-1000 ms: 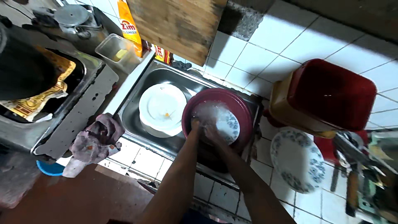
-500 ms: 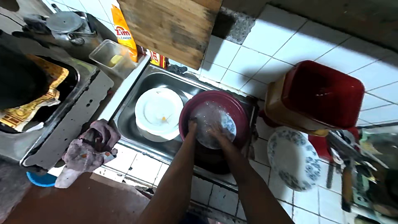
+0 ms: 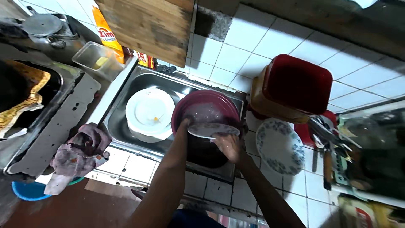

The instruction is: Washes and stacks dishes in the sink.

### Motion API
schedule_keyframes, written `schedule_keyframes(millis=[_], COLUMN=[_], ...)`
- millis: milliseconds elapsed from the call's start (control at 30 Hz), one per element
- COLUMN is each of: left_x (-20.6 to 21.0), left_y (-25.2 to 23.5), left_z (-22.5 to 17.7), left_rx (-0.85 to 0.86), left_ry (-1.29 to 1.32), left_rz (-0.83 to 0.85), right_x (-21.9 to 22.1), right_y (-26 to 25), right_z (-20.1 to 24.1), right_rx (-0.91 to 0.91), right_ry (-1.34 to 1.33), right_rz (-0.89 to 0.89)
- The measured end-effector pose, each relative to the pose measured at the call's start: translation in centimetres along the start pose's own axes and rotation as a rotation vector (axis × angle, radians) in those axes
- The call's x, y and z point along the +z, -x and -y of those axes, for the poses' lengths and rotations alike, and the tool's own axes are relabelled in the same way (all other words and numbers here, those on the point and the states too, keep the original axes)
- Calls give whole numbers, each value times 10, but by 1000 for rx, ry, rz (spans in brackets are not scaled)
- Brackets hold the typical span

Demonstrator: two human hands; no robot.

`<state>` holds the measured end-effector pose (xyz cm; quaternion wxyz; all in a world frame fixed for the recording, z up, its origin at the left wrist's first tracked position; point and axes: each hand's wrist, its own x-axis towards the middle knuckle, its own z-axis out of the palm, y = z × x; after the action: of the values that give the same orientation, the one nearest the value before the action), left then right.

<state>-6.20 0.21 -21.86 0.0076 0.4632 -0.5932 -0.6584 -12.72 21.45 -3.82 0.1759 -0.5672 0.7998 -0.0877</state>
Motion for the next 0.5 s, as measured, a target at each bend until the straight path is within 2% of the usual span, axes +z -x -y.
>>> schedule_keyframes(millis=[67,133,167,233,300,333,400,500], left_x=[10,31,44,64,68,68,76,97], left_y=[-1,-9,-11,-1,18,19,30,89], left_z=[4,9,13,25,10,6,-8,-41], left_rx=[39,7,28,71,-49,-42,127,392], left_ry=[401,756,851,863,905,994,1133,905], left_rz=[-175,-299,-352,-399,-320,-224,-35,58], right_x=[-11,-13,-14,-13,-2,5,18,26], right_y=[6,9,9,10,7,5,2,-4], right_z=[8,4,2,-2,-8,-10,-14,-15], right_rx=[114,239,306,439,531,554,579,605], right_ry=[-185,-400,-494,-652,-798,-861,-1007,-1139], right_rz=[-191,-378,-433,-506,-569,-597,-633,-654])
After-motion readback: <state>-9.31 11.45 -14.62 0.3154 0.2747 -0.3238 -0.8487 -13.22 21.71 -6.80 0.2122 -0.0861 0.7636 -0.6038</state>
